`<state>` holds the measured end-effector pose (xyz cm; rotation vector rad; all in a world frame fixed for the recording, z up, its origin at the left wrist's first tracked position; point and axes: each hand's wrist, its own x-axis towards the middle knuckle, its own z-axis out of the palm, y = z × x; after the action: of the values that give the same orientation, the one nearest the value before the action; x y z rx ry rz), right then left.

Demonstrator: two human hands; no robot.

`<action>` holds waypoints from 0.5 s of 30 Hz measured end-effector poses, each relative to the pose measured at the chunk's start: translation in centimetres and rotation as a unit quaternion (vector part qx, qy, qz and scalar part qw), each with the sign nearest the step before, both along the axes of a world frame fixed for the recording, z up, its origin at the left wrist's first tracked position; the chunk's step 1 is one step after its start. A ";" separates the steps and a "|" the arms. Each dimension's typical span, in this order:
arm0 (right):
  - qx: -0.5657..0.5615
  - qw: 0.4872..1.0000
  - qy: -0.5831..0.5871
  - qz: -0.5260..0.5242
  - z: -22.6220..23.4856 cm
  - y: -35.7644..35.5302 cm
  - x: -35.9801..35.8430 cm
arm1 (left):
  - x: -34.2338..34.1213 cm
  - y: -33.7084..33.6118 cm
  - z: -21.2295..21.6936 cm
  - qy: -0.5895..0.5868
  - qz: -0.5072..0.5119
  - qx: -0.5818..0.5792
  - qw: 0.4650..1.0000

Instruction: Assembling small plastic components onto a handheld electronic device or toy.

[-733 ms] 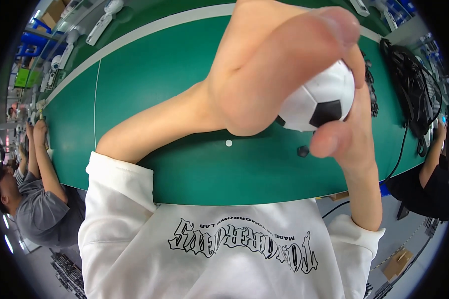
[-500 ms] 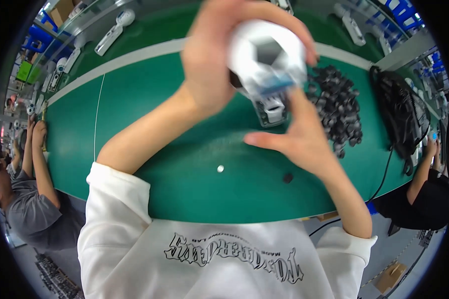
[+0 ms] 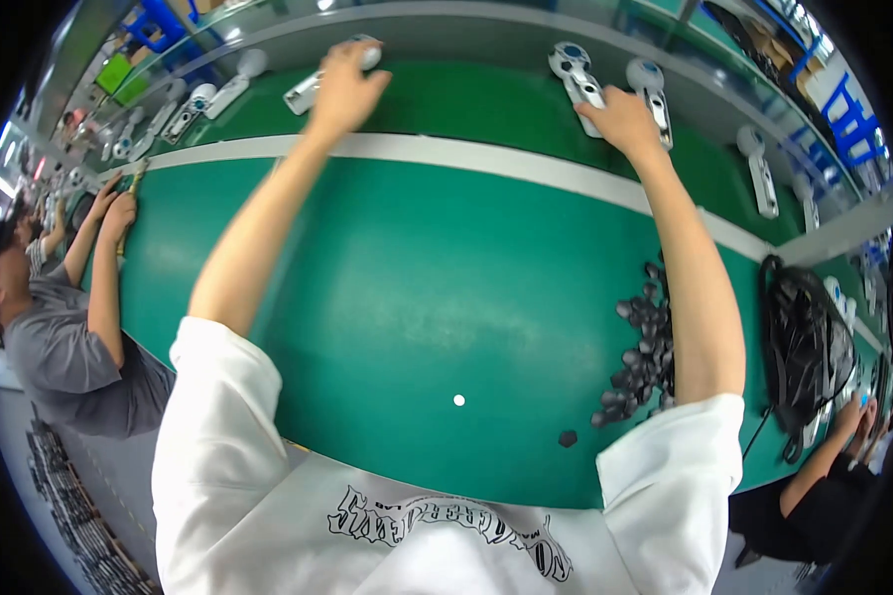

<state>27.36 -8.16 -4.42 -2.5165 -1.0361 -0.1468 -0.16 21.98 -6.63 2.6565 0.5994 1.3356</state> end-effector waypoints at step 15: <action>-0.037 0.977 0.050 0.203 3.2 -22.9 -13.9 | -1.6 6.2 4.1 0.396 0.013 -0.004 0.918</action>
<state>13.41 -31.09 -1.21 -2.2887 -1.5063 0.1381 -1.71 28.15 -2.55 3.1230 0.6923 0.1837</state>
